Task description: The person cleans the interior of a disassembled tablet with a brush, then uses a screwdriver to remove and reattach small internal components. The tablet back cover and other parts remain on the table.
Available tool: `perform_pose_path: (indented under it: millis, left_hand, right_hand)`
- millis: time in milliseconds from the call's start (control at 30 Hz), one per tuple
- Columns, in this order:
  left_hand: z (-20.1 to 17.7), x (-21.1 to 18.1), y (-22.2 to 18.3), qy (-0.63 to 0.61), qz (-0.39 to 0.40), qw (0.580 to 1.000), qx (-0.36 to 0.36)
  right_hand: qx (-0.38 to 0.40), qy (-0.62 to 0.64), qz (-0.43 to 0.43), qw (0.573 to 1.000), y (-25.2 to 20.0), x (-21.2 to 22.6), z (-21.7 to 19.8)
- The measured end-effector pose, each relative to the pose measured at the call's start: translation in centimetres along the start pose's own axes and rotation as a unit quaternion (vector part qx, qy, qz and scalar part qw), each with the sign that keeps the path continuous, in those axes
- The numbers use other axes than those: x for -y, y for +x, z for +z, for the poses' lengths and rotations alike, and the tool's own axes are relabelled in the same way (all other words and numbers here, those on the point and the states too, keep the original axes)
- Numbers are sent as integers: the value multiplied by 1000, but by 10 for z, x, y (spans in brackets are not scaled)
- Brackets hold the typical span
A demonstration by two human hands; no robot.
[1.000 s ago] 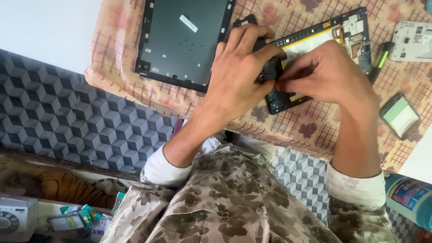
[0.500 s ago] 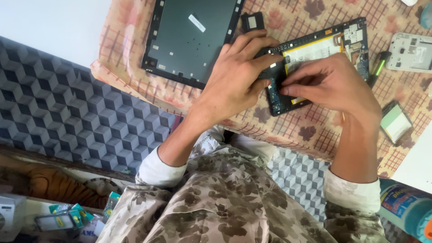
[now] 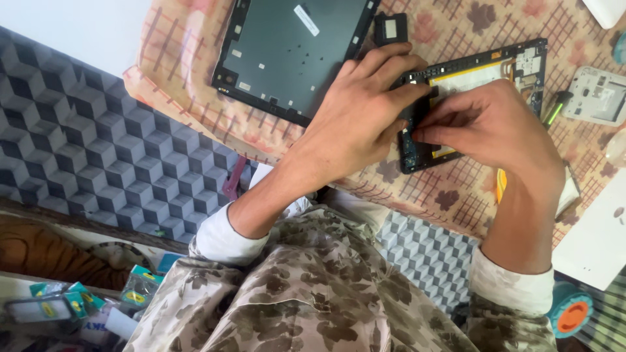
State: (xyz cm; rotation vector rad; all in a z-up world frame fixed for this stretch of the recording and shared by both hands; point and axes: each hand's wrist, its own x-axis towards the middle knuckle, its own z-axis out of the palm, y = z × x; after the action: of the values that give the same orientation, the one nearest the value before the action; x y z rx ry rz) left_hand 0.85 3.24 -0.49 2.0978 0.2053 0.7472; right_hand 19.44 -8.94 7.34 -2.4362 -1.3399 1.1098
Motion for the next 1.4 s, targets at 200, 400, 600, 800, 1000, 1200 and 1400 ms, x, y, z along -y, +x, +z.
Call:
perform_pose_path:
  millis: [200,400,600,800,1000,1200,1400]
  left_hand:
    - [1,-1,1,3,-2,1000,-8]
    - [0,-3,3,11,-13,1000,-1]
    - [0,-4,2,14,0,1000,12]
    - [19,2,-6,71,65,994,-57]
    - [45,-24,-26,61,163,984,32]
    - [31,-47,-33,77,78,994,-8]
    - [4,-41,-7,91,-50,991,-85]
  right_hand:
    - [-30,-40,20,999,-5,30,0]
    - [-40,-117,86,989,-4,44,4]
    - [-48,68,-51,995,-8,8,-1]
    - [-238,342,-153,896,-44,-13,41]
    - [-275,487,-138,817,-61,-33,90]
    - [-352,417,-91,833,-67,-35,106]
    - [-409,240,-116,873,-61,-5,98]
